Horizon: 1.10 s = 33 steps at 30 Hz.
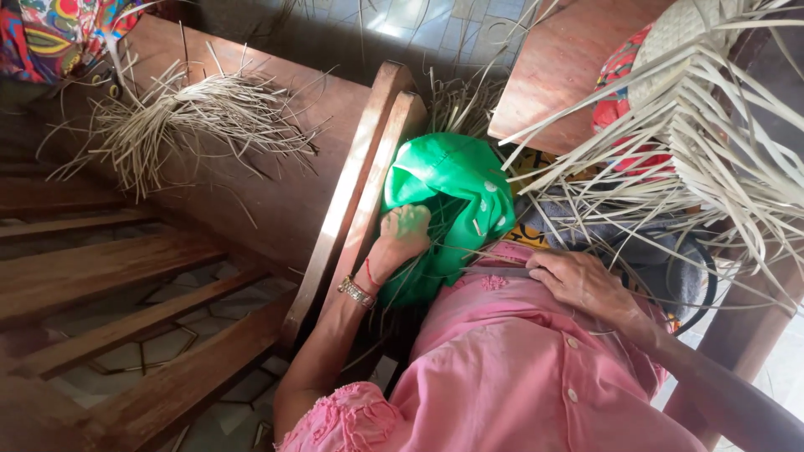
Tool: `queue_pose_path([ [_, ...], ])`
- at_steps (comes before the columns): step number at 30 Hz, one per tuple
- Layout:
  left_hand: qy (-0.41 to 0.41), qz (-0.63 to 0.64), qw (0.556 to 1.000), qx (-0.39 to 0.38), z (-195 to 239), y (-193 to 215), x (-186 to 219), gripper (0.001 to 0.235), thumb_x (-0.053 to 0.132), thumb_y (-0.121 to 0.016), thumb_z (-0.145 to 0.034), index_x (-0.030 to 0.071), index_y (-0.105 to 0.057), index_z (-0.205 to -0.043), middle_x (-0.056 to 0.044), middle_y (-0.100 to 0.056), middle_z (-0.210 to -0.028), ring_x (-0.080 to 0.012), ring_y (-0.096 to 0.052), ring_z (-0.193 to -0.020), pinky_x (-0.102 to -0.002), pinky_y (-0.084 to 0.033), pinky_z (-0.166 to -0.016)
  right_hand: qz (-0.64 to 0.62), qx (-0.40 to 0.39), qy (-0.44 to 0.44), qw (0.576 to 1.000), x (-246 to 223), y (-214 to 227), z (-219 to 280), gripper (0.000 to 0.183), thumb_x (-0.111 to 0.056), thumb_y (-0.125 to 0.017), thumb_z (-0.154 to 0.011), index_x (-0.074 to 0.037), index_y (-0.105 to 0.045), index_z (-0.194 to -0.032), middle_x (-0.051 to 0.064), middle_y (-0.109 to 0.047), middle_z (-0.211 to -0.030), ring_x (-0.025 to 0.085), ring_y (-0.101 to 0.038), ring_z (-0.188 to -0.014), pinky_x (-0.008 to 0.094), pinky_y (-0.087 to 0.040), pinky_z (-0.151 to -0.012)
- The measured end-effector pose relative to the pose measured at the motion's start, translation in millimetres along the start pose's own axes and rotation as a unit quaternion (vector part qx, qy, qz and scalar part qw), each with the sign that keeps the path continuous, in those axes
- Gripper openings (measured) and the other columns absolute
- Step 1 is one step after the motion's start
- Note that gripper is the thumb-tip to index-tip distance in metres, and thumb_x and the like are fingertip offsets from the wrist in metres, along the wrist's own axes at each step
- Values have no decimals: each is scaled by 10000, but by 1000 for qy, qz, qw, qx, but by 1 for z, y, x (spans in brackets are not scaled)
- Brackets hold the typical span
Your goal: The person weaves dried straw fibers by hand, pulling individual strands through a bundle and tightening them around a central core. They occasionally use a knife to trim excess material and place trimmed pieces into a green bag.
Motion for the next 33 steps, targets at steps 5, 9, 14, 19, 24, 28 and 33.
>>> queue_pose_path([
  [5, 24, 92, 985, -141, 9, 39, 1, 264, 169, -493, -601, 49, -577, -821, -173, -550, -809, -416, -573, -799, -544, -461, -595, 9, 5, 1, 1000, 4, -1, -3, 177, -309, -480, -821, -151, -558, -838, 105, -648, -791, 316, -623, -789, 426, -496, -685],
  [9, 28, 85, 980, -177, 23, 84, 12, 252, 206, -471, -723, 41, -588, -873, -180, -566, -875, -409, -566, -872, -514, -463, -691, -1, 5, -8, 1000, -3, 5, -1, 166, -297, -479, -817, -154, -559, -833, 97, -649, -795, 316, -623, -791, 428, -497, -688],
  [14, 7, 83, 983, -161, 30, 98, 2, 200, 223, -521, -700, 120, -612, -846, -160, -570, -865, -399, -568, -876, -474, -469, -740, -29, 3, -18, 999, 4, 2, -3, 145, -264, -476, -824, -150, -566, -831, 82, -651, -792, 306, -624, -797, 415, -499, -696],
  [19, 10, 70, 986, -152, 47, 136, 1, 71, 249, -576, -712, 185, -605, -723, -120, -557, -806, -351, -583, -846, -409, -461, -743, -26, 18, -4, 999, 4, 2, -3, 132, -268, -491, -816, -148, -547, -826, 85, -639, -779, 306, -621, -788, 420, -503, -682],
  [24, -26, 143, 983, -110, 56, 183, 10, 119, 161, -527, -707, 135, -515, -591, -118, -541, -638, -337, -599, -661, -394, -471, -615, -8, 26, 10, 1000, 3, 1, -1, 122, -245, -489, -815, -133, -536, -814, 103, -629, -784, 315, -613, -794, 420, -495, -675],
  [28, -66, 306, 941, -125, 64, 218, 23, 90, 59, -502, -680, 76, -520, -594, -64, -609, -528, -147, -619, -489, -289, -484, -570, -8, 26, 18, 999, 8, -3, -2, 125, -245, -473, -824, -139, -534, -851, 107, -628, -811, 313, -611, -814, 417, -494, -684],
  [33, -119, 417, 892, -125, 60, 220, 29, 61, 46, -557, -709, 92, -572, -672, -65, -641, -573, -110, -612, -516, -249, -487, -568, -3, 36, 30, 999, 7, -6, -2, 146, -260, -476, -823, -152, -542, -895, 104, -629, -820, 308, -613, -819, 416, -492, -693],
])
Point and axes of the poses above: each hand's wrist, its own z-axis away from the middle knuckle, its own y-axis out of the back of the hand, x = y × z, the point moved 7 cm from there along -z, towards the middle knuckle
